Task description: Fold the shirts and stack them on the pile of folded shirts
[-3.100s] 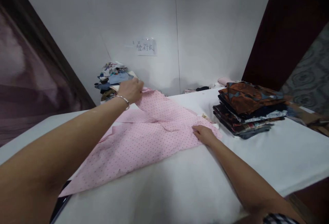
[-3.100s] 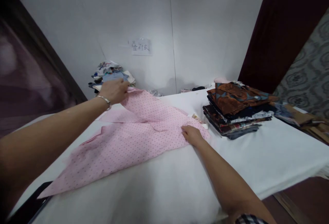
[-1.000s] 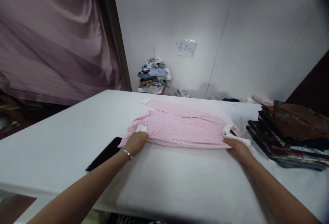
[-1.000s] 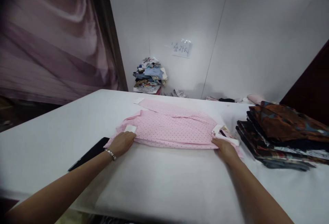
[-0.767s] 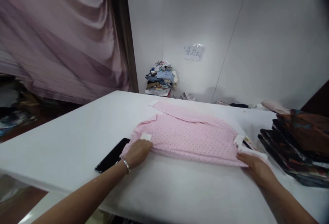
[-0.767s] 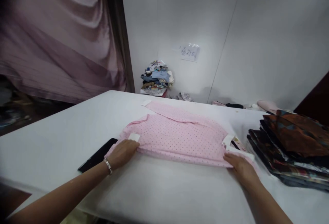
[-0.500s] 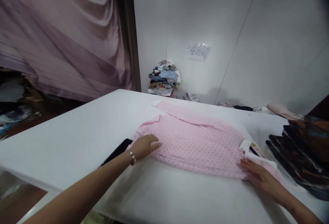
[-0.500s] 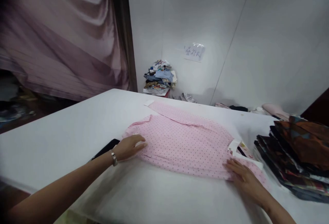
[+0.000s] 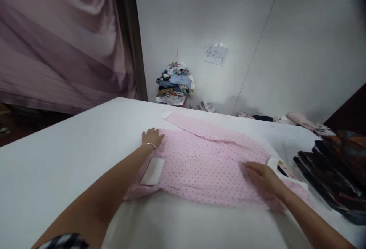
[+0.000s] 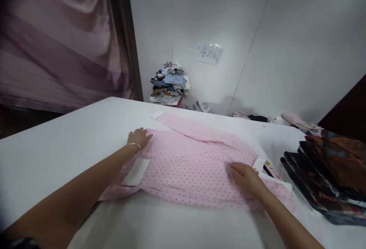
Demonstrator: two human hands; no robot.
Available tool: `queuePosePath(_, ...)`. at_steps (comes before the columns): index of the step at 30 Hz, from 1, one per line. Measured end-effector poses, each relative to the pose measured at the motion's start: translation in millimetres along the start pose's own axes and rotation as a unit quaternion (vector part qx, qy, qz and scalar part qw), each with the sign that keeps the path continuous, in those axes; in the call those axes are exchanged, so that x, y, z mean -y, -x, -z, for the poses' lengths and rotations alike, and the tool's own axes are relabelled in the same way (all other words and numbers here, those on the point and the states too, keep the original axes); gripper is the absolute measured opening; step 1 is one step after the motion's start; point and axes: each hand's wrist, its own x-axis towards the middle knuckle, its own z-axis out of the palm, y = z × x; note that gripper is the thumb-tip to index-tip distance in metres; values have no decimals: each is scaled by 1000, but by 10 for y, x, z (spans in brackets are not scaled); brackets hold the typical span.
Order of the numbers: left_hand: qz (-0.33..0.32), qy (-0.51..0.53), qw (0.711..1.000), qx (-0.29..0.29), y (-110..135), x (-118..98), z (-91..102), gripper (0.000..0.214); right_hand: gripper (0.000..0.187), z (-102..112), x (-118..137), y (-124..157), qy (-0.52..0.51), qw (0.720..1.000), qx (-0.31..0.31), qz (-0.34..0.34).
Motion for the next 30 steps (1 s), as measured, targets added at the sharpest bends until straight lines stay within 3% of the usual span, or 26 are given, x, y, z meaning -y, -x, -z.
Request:
queuePosePath(4, -82, 5, 996, 36, 31, -273, -272, 67, 45, 108, 73, -783, 55, 997, -40, -27)
queuePosePath(8, -68, 23, 997, 29, 43, -367, -466, 68, 46, 97, -14, -1540, 126, 983, -27, -128)
queuePosePath(14, -70, 24, 997, 17, -1, -304, -519, 68, 49, -106, -44, -2138, 155, 975, 5, -160)
queuePosePath(19, -72, 22, 997, 15, 23, -322, -508, 68, 53, -240, 63, -2331, 179, 972, 12, -154)
queuePosePath(24, -68, 19, 997, 25, 69, -332, -469, 68, 28, -183, 316, -2320, 146, 987, 0, -65)
queuePosePath(27, -72, 23, 997, 28, 78, -315, -471, 69, 32, -53, 517, -2127, 99, 994, -53, 7)
queuePosePath(30, -78, 24, 996, 25, 79, -301, -480, 69, 30, 69, 669, -1660, -26, 989, -92, 115)
